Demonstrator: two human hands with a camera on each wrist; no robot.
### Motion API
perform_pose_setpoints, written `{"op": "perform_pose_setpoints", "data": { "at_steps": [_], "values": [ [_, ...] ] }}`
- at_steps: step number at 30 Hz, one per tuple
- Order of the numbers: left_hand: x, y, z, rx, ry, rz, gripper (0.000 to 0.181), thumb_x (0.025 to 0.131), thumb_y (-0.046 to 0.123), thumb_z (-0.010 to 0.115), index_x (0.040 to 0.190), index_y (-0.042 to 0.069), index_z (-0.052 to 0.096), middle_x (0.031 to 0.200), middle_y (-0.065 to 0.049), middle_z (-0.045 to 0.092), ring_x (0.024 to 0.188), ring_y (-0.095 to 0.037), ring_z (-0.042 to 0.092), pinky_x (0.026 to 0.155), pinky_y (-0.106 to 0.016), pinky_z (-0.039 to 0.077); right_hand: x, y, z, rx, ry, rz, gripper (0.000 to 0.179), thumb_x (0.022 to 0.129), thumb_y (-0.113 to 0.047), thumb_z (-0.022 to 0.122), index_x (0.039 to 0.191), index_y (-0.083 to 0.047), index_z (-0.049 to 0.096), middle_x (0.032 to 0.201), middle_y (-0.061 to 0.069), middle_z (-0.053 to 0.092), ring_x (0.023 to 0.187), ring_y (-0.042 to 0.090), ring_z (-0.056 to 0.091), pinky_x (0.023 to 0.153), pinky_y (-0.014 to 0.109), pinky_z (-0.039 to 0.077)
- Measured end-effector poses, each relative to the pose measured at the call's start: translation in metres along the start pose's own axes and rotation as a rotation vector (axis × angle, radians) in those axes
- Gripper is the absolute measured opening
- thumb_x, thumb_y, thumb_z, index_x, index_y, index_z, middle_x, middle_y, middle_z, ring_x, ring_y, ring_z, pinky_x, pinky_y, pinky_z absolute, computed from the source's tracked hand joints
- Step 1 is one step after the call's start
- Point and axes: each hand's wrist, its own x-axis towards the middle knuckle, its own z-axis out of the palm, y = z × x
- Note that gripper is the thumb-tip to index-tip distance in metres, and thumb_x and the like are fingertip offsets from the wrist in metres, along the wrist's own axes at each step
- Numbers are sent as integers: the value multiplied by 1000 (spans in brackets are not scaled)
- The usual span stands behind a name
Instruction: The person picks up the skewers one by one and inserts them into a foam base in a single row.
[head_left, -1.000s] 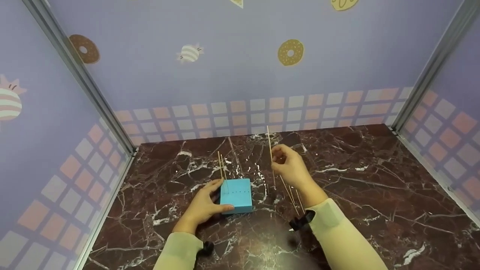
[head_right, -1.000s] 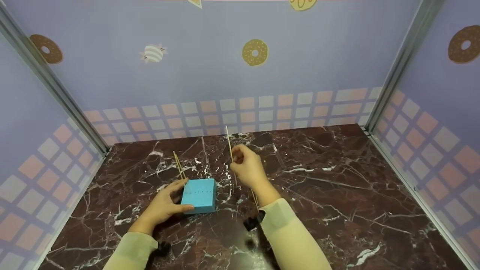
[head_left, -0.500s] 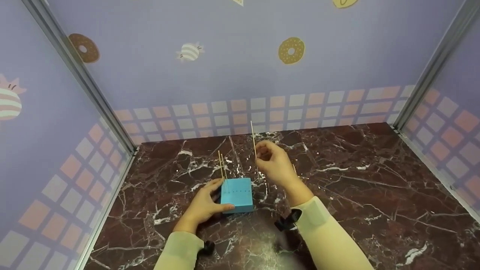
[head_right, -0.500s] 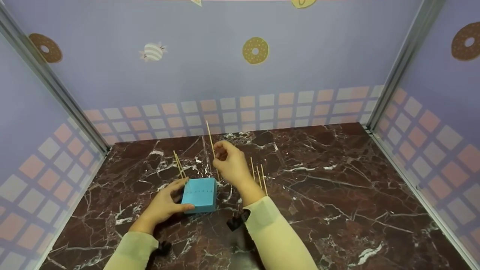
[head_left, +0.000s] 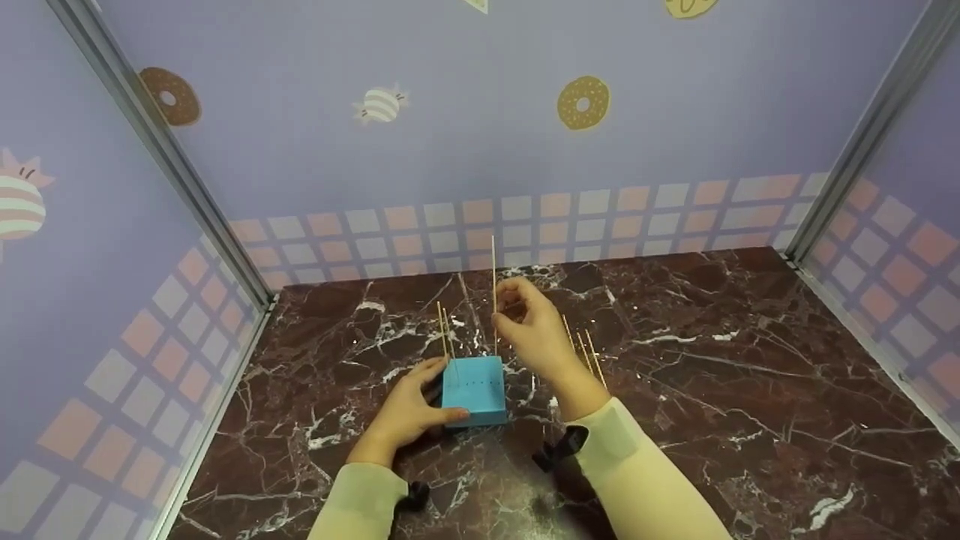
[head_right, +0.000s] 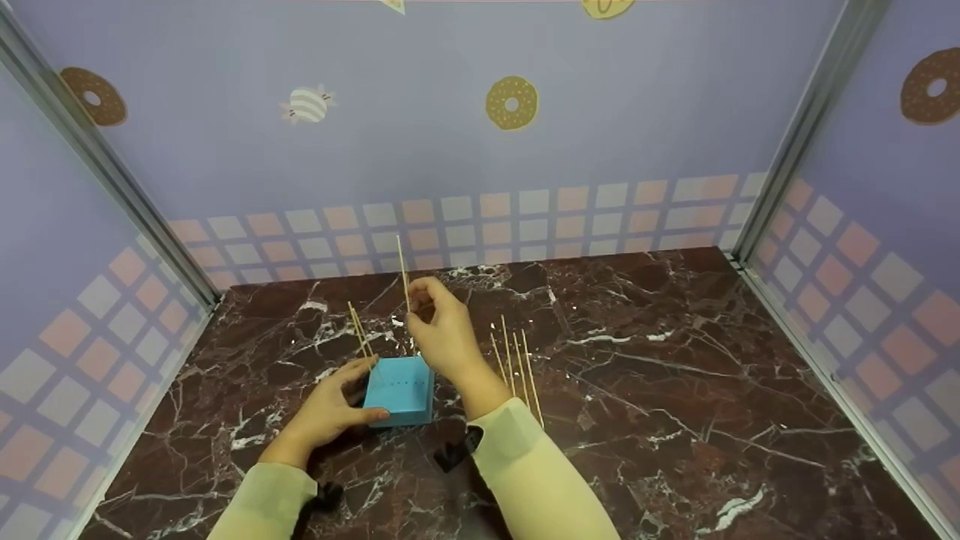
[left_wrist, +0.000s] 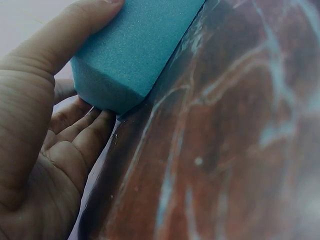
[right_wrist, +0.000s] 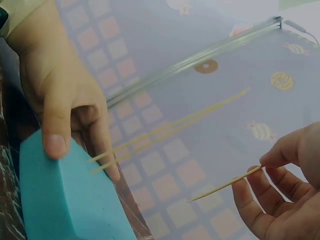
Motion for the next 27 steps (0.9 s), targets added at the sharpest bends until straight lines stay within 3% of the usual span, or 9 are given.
{"op": "perform_pose_setpoints", "data": {
  "at_steps": [7,15,23,27],
  "values": [
    [-1,-1,1,34,1,17,116,81,38,106,172,1,44,180,-23,41,168,-49,40,137,-62,42,-7,5,6,-29,-28,-8,28,99,6,72,124,-7,70,106,9,70,94,17,65,81,25,56],
    [0,-2,0,-9,-5,22,115,82,34,106,172,-2,43,180,-24,40,164,-49,47,134,-59,47,-11,10,12,13,-110,14,27,104,7,69,127,-7,69,111,15,69,94,24,68,78,27,62],
    [0,0,-2,35,-8,21,114,83,43,104,172,2,46,181,-23,40,168,-49,39,135,-62,44,-13,14,20,-33,-148,-30,25,103,8,71,125,-6,69,110,19,72,97,19,70,87,28,62],
    [0,0,-2,47,-2,23,113,83,45,103,172,3,47,181,-23,40,169,-49,37,136,-63,43,-15,17,25,-19,-167,-27,26,104,9,70,125,-7,69,109,19,72,93,21,71,84,40,69]
  ]
}}
